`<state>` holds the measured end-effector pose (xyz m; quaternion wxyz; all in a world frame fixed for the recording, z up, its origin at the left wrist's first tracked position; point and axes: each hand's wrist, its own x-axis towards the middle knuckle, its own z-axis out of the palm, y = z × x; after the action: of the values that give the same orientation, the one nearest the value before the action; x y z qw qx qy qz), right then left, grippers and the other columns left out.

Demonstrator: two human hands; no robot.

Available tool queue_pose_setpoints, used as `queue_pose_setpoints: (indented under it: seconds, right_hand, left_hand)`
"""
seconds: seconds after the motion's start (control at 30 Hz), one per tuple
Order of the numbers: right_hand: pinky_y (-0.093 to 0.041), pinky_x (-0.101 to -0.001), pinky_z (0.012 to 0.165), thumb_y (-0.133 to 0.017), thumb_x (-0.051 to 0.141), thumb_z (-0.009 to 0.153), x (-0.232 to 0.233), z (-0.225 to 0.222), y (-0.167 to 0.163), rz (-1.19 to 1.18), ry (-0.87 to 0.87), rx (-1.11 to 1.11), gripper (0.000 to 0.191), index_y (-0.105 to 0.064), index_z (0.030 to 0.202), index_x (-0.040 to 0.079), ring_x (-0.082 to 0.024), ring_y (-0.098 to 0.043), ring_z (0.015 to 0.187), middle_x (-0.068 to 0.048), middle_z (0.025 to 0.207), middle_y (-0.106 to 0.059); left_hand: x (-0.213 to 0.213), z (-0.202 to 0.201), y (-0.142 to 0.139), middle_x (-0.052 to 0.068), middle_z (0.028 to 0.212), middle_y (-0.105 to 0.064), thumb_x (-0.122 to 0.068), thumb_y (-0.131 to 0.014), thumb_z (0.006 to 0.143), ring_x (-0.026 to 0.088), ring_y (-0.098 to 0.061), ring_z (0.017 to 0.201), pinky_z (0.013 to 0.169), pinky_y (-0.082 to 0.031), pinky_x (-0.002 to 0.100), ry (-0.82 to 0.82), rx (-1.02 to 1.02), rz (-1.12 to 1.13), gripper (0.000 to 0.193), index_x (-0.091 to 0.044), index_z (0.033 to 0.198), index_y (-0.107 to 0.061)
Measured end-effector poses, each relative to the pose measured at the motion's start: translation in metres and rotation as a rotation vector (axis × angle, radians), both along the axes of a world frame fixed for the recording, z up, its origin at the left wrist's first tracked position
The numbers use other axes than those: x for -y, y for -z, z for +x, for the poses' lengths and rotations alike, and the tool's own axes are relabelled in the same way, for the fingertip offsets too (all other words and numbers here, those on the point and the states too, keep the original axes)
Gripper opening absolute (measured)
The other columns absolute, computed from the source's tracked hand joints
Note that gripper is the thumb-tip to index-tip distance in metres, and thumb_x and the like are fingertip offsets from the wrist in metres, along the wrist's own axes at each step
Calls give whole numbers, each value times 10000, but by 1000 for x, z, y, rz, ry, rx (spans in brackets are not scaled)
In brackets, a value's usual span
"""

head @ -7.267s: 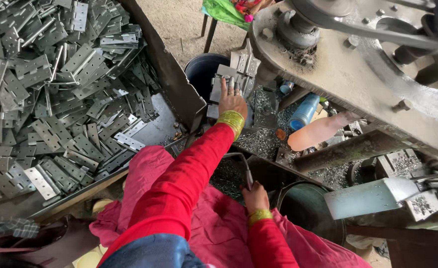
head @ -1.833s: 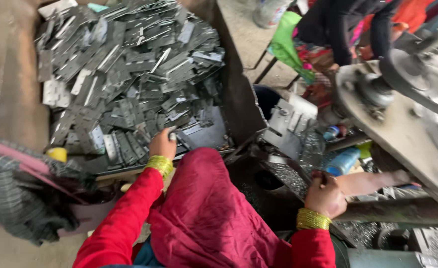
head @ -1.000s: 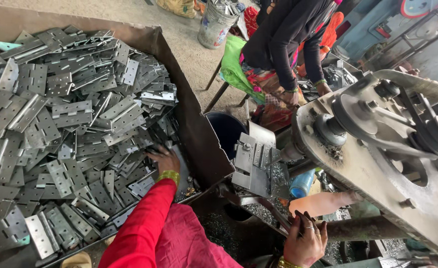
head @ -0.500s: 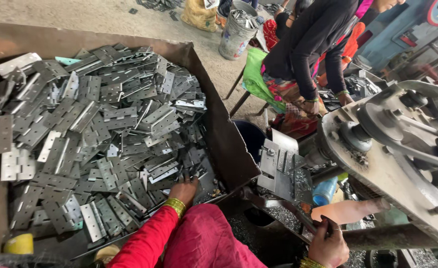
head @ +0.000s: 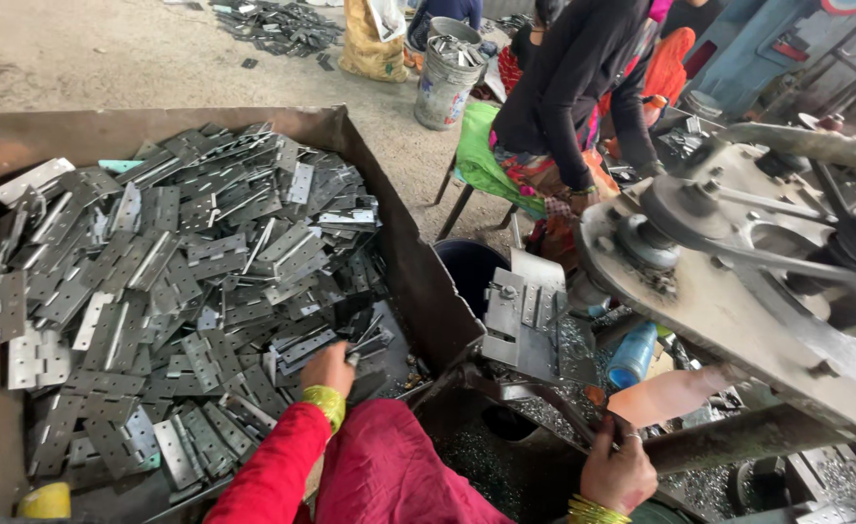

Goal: The person repeatedly picks up small metal plates from a bin, places them into a press machine, and operates the lever to process them. The processed plates are then dropped into a collection bin below. The task is performed continuously throughout the clip.

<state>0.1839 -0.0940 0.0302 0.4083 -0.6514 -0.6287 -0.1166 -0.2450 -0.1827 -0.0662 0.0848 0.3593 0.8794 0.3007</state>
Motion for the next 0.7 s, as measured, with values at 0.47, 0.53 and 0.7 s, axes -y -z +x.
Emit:
queue_pose_setpoints:
  seconds: [0.47, 0.53, 0.7]
  right_hand:
    - [-557, -402, 769, -741, 179, 895, 53, 1, -6, 75, -250, -123, 129, -746, 999, 103, -317, -720, 876, -120, 946, -750]
    - [-563, -390, 800, -729, 148, 894, 57, 1, -7, 65, -292, -171, 113, -752, 998, 113, -300, -731, 916, -104, 971, -763]
    - [-559, -412, 851, -746, 124, 832, 64, 3, -11, 93, -330, -153, 181, -731, 1009, 89, -325, -720, 971, -109, 965, -756]
  left_hand:
    - [48, -7, -4, 197, 976, -752, -358, -739, 847, 413, -721, 915, 784, -558, 505, -218, 99, 344, 311, -123, 1048, -761]
    - [47, -3, -13, 189, 992, -757, -294, -709, 876, 425, -710, 932, 797, -550, 525, -243, 24, 254, 279, -165, 1116, -764]
    - [46, 3, -24, 175, 1026, -764, -279, -732, 873, 425, -717, 952, 794, -558, 536, -198, -114, -47, 315, -212, 1180, -723]
